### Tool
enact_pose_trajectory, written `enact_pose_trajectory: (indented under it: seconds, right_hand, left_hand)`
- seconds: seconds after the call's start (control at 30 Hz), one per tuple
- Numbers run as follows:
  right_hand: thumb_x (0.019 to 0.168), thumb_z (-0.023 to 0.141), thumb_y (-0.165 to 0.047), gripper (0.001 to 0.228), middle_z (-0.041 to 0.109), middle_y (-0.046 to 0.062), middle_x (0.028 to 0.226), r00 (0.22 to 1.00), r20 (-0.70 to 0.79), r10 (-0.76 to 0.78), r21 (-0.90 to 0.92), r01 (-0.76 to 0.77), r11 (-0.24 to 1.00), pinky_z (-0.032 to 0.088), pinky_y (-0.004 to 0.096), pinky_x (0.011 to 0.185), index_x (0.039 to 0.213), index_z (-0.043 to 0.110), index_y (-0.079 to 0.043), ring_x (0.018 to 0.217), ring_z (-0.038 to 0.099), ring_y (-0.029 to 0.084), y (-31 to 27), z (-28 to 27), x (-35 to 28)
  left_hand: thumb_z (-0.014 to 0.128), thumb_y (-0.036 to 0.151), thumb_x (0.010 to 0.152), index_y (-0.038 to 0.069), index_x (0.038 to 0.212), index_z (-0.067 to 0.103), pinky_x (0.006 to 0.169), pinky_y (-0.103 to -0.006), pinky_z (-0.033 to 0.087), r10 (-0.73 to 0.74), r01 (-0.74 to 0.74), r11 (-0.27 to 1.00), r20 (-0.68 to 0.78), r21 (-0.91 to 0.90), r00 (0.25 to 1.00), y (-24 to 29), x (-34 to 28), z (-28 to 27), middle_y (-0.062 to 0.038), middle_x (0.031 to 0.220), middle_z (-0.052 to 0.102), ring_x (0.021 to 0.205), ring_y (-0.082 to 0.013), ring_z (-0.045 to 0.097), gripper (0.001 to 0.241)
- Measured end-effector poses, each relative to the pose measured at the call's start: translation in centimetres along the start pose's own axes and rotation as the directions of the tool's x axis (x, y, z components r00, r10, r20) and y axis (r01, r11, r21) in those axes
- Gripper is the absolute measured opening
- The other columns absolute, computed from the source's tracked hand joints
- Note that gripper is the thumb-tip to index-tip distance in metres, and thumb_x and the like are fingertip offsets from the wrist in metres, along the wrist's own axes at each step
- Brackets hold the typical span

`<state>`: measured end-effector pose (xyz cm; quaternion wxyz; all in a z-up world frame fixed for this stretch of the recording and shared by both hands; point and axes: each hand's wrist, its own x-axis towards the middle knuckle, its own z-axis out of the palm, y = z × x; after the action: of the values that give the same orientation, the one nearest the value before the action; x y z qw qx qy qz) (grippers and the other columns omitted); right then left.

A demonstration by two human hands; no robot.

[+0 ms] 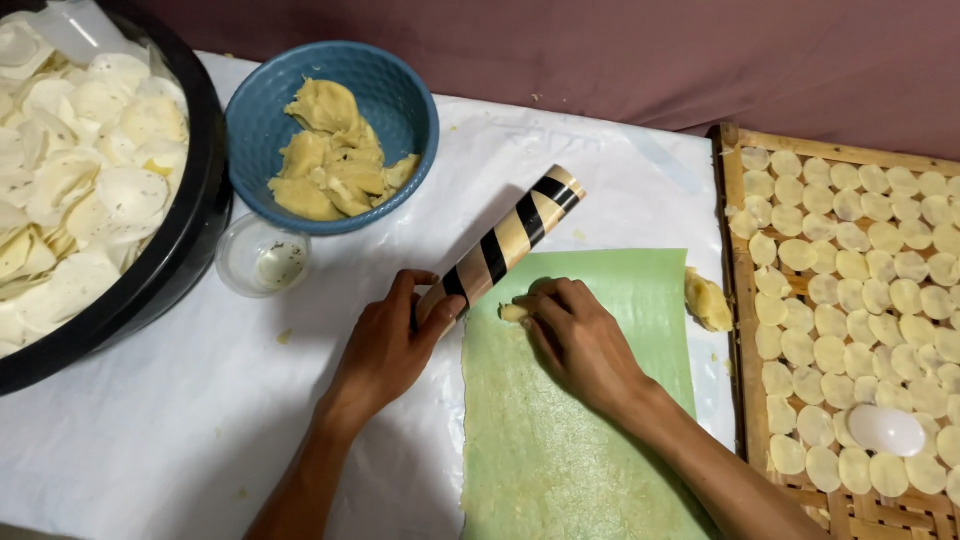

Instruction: Flattening small portions of dough on a leaf using a rolling tool to create thin discs.

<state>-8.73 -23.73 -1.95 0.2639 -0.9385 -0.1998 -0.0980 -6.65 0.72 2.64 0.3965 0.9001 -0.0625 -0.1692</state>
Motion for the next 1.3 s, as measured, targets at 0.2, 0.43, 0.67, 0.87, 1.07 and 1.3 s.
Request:
enact_pose_trajectory:
  seconds: [0.2,0.43,0.67,0.87,1.07,1.3]
  right_hand:
    - [0.092,0.068,-0.016,0.013,0.07,0.008,0.099,0.988,0.012,-0.151,0.018,0.151,0.988,0.06,0.032,0.067,0.094,0.078,-0.009,0.09,0.07,0.024,-0.6,0.2,-2.1]
    - [0.093,0.063,-0.005,0.022,0.075,0.014,0.111,0.96,-0.061,-0.273,0.046,0.276,0.96,0.063,0.035,0.089,0.113,0.073,-0.004,0.1,0.071,0.024,1.0,-1.0,-4.6]
    - [0.106,0.044,-0.034,0.048,0.051,0.022,0.151,0.99,-0.07,-0.123,-0.236,0.103,0.966,0.043,0.047,0.11,0.144,0.054,-0.006,0.132,0.053,0.033,1.2,-2.5,-1.2]
    - [0.109,0.028,-0.041,0.062,0.042,0.021,0.161,0.993,0.068,-0.1,-0.361,0.118,0.925,0.032,0.048,0.124,0.156,0.037,-0.001,0.152,0.038,0.034,1.6,-1.1,-2.1]
    - [0.108,0.031,-0.041,0.062,0.042,0.023,0.16,0.991,0.087,-0.103,-0.345,0.127,0.93,0.033,0.047,0.123,0.154,0.04,0.001,0.151,0.04,0.036,1.7,-1.7,-0.5]
    - [0.112,0.021,-0.038,0.058,0.021,0.019,0.168,0.978,0.21,0.014,-0.306,0.052,0.951,0.016,0.043,0.127,0.163,0.025,-0.01,0.157,0.018,0.031,3.3,-1.5,4.3]
  left_hand:
    - [0.05,0.052,0.102,0.008,0.133,0.052,0.067,-0.0449,0.058,0.01,-0.009,0.998,-0.006,0.057,1.0,-1.0,-0.8,0.0,-0.014,0.083,0.074,0.074,-0.0325,0.075,0.054]
    - [0.078,0.041,0.091,0.008,0.135,0.059,0.072,-0.0465,0.05,0.545,-0.432,0.797,-0.193,0.423,0.816,-2.7,-0.9,4.4,-0.013,0.103,0.071,0.087,-0.0332,0.064,0.058]
    - [0.086,0.054,0.08,0.018,0.131,0.064,0.074,-0.0371,0.047,0.703,-0.425,0.556,-0.132,0.714,0.698,-1.9,-0.9,6.4,-0.003,0.097,0.066,0.085,-0.0227,0.06,0.066]
    - [0.078,0.051,0.089,0.02,0.136,0.066,0.071,-0.036,0.045,0.716,-0.36,0.497,-0.139,0.79,0.684,-1.7,-2.1,7.0,-0.003,0.095,0.06,0.082,-0.0216,0.055,0.058]
    - [0.068,0.058,0.092,0.013,0.146,0.056,0.099,-0.0495,0.043,0.624,-0.315,0.513,-0.094,0.799,0.776,-0.9,-1.1,7.2,-0.009,0.138,0.054,0.123,-0.0296,0.051,0.071]
    - [0.038,0.048,0.108,0.002,0.156,0.039,0.121,-0.0635,0.022,0.46,-0.293,0.701,-0.098,0.651,0.883,-0.2,3.4,5.2,-0.023,0.168,0.027,0.155,-0.0418,0.026,0.066]
